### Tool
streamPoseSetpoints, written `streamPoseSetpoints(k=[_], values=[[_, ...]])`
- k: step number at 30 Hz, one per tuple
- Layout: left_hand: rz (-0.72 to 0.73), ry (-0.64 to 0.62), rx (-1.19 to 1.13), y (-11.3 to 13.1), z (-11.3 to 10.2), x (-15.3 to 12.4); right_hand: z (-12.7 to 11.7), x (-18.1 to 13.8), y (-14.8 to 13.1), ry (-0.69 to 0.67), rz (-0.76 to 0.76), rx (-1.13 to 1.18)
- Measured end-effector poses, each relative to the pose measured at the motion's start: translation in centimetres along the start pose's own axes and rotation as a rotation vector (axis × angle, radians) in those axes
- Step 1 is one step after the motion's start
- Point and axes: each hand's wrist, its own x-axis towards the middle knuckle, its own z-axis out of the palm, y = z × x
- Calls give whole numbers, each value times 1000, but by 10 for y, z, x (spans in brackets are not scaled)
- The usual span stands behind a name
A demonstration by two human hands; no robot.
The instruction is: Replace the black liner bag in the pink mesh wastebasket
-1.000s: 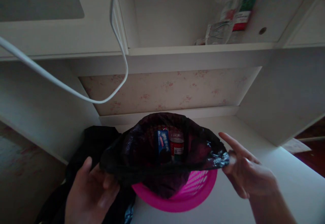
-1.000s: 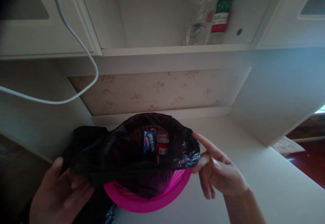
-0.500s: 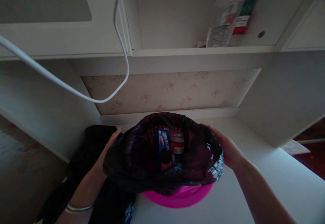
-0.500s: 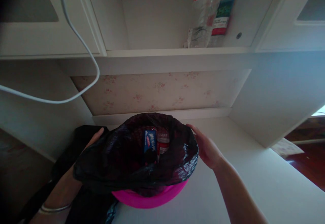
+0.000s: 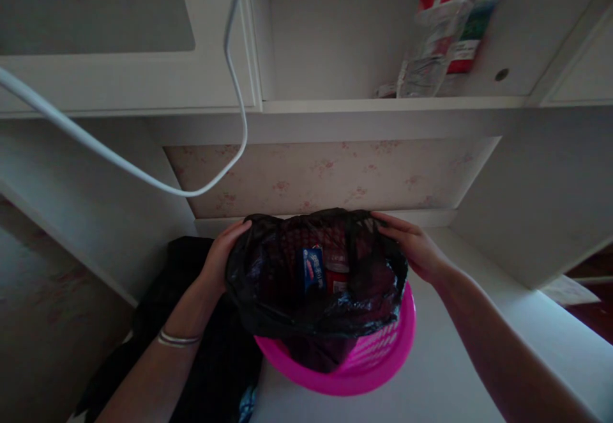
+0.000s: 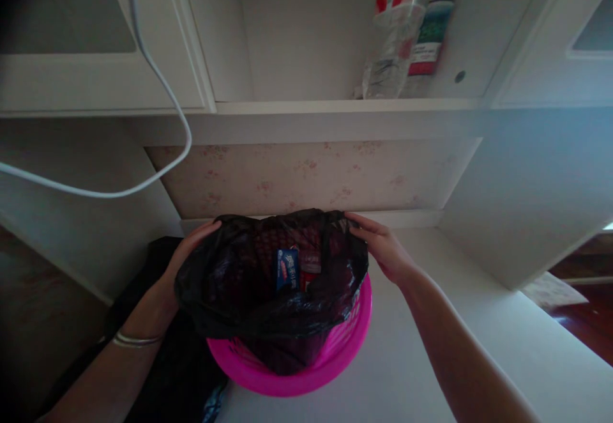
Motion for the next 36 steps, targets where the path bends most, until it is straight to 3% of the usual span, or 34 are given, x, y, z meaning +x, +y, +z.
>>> streamPoseSetpoints(k=[6,13,18,21,24,26,28,32,36], values=[[38,-13,-49,21,21,15,10,17,-17,-38,-88,16],[-22,-27,-47,29,34,44,32,44,-34,-92,-166,2],[65,-30,-114,33,38,50,38,51,-47,-74,-251,61],[179,65,-225,35,27,43,21,40,-52,-16,-347,165],[286,197,-339,40,11,28,-10,23,-49,76,-364,230],[317,221,-368,42,-1,14,-33,10,-40,90,-368,222],[342,162,-373,41,-13,-1,-51,-1,-27,25,-374,207],[356,-85,-226,22,-46,-22,-70,-16,-1,-186,-378,88],[303,-63,-8,-1,-73,-25,-60,-26,2,-261,-519,-170]])
